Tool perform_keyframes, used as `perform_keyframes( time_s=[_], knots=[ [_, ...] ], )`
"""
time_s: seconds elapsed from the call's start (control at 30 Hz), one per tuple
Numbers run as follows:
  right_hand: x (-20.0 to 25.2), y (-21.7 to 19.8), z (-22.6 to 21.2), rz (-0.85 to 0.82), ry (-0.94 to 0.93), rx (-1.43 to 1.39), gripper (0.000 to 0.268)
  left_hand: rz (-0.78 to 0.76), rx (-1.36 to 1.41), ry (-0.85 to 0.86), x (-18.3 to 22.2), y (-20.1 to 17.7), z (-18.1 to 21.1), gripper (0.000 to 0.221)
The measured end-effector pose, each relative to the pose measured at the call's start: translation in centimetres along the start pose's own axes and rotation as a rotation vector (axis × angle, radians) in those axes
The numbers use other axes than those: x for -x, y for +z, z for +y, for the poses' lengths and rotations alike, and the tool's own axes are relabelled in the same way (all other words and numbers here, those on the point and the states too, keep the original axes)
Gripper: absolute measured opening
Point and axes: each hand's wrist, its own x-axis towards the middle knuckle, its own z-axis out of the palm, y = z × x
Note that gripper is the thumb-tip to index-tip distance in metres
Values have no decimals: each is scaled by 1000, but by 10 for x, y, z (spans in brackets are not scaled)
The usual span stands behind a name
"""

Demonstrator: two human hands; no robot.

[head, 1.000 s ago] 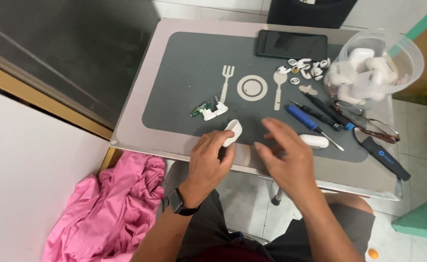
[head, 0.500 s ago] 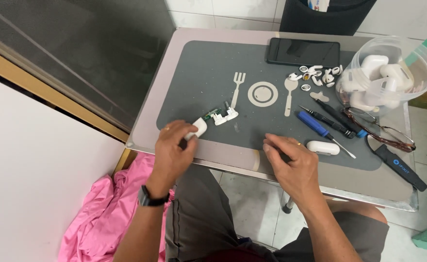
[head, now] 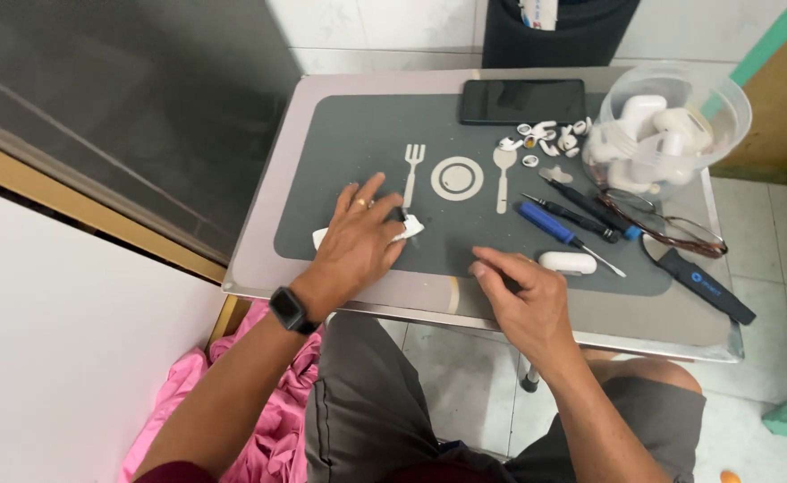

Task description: Disassembling and inspecting the internal components of earbud charging cases on a repair mat.

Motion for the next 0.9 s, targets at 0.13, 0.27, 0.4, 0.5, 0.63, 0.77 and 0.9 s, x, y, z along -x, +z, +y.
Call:
perform_keyframes(
  time_s=[0.13, 0.27, 0.4, 0.5, 0.63, 0.77, 0.9],
  knots=[
    [-8, 7, -4, -1, 12, 38, 24, 209, -85, 127, 13, 14, 19, 10],
    [-18, 11, 0, -57, -2, 118, 36, 264, 5, 183, 13, 28, 36, 11],
    [-25, 11, 18, -138, 175, 151, 35, 286, 71, 187, 5, 29, 54, 5],
    [-21, 12, 28, -115, 116, 98, 37, 139, 362, 143, 6, 14, 54, 12],
    [-14, 9, 18, -118, 135, 59, 51, 111, 579, -26, 8, -3, 61, 34],
    [-11, 10, 12, -99, -10, 176, 60, 153, 692, -106, -6, -14, 71, 40],
    [-10, 11, 21, -85, -20, 156, 62, 184, 729, -113, -23, 14, 71, 22]
  ],
)
